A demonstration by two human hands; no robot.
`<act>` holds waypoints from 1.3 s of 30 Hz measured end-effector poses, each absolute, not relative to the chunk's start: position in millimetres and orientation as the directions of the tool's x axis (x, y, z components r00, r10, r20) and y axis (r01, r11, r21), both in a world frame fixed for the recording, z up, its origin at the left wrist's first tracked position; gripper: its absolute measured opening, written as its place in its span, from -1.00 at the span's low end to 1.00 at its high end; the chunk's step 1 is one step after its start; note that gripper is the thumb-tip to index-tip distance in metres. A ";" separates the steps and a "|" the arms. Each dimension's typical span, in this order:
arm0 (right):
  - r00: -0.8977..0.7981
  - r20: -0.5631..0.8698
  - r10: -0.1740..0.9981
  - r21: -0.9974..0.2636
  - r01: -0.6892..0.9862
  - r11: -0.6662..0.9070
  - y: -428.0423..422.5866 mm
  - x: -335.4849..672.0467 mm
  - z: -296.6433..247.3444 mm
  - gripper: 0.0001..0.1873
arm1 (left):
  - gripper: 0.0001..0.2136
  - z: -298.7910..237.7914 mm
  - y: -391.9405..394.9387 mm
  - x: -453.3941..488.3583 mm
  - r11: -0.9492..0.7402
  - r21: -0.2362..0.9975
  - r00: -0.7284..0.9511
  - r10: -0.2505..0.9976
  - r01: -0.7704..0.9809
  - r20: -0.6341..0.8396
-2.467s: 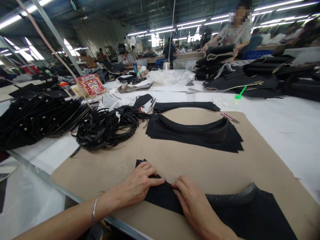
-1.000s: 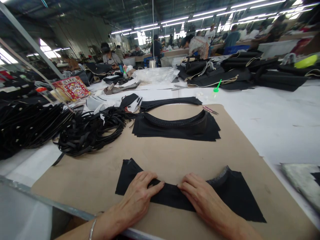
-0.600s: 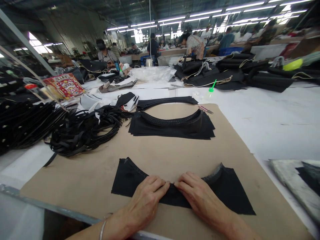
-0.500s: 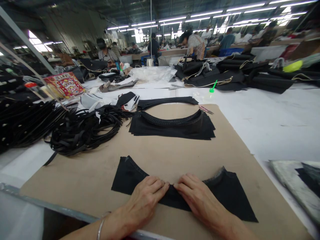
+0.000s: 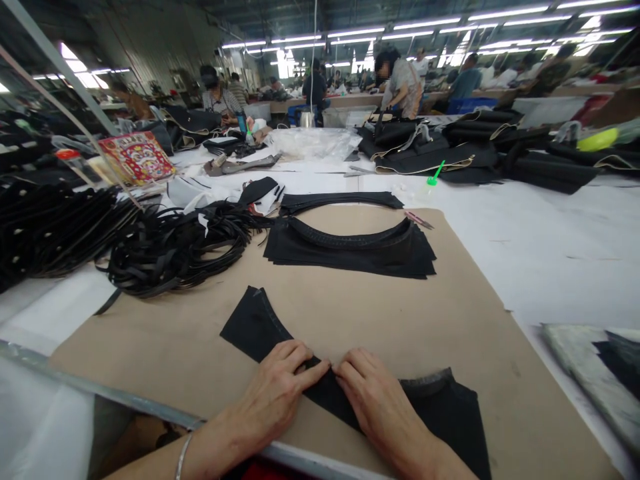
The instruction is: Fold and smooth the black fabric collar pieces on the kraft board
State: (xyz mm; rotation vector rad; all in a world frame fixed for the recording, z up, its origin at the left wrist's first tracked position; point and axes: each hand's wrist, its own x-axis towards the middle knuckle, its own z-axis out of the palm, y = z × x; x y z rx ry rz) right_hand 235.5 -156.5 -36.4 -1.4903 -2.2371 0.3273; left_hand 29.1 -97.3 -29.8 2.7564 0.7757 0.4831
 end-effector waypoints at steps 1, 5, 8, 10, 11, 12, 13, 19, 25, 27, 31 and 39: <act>-0.334 0.216 0.918 -0.419 0.817 0.396 -157.4 237.3 -35.9 -0.83 | -0.56 -30.3 -98.0 29.7 -0.841 0.290 0.808 0.529 0.457 0.261; -0.353 0.199 0.914 -0.410 0.817 0.405 -163.3 248.2 -32.6 -0.83 | -0.60 -31.2 -98.2 28.8 -0.871 0.204 0.815 0.491 0.447 0.307; -0.360 0.186 0.914 -0.417 0.814 0.405 -168.8 259.2 -29.4 -0.82 | -0.57 -30.4 -98.0 27.6 -0.878 0.173 0.814 0.479 0.447 0.329; -0.364 0.190 0.912 -0.418 0.810 0.411 -171.3 265.1 -27.9 -0.81 | -0.53 -29.1 -98.4 28.8 -0.880 0.200 0.821 0.474 0.431 0.318; -0.369 0.198 0.908 -0.416 0.807 0.419 -172.0 267.3 -27.5 -0.80 | -0.53 -28.5 -98.9 30.4 -0.879 0.230 0.825 0.473 0.418 0.308; -0.374 0.206 0.904 -0.412 0.805 0.427 -172.4 268.9 -27.4 -0.80 | -0.54 -28.1 -99.7 32.7 -0.875 0.266 0.827 0.475 0.405 0.300; -0.380 0.212 0.900 -0.406 0.804 0.435 -172.4 270.1 -27.5 -0.80 | -0.55 -27.9 -100.8 35.6 -0.869 0.304 0.829 0.475 0.390 0.294; -0.407 0.183 0.895 -0.373 0.813 0.446 -172.9 272.2 -31.0 -0.82 | -0.60 -34.9 -109.9 52.4 -0.816 0.441 0.831 0.505 0.373 0.232; -0.416 0.197 0.888 -0.356 0.814 0.460 -175.5 273.1 -31.8 -0.83 | -0.60 -36.8 -114.5 51.8 -0.849 0.386 0.846 0.472 0.361 0.247; -0.428 0.200 0.882 -0.352 0.808 0.472 -176.6 275.1 -31.6 -0.81 | -0.60 -34.6 -115.7 50.7 -0.883 0.321 0.871 0.427 0.343 0.244; -0.440 0.193 0.877 -0.338 0.810 0.480 -179.7 279.7 -31.6 -0.80 | -0.60 -30.7 -113.2 46.2 -0.917 0.235 0.893 0.377 0.323 0.245; -0.380 0.175 0.908 -0.375 0.827 0.419 -177.5 258.8 -33.2 -0.86 | -0.59 -14.6 -86.6 23.2 -0.919 0.232 0.908 0.365 0.317 0.207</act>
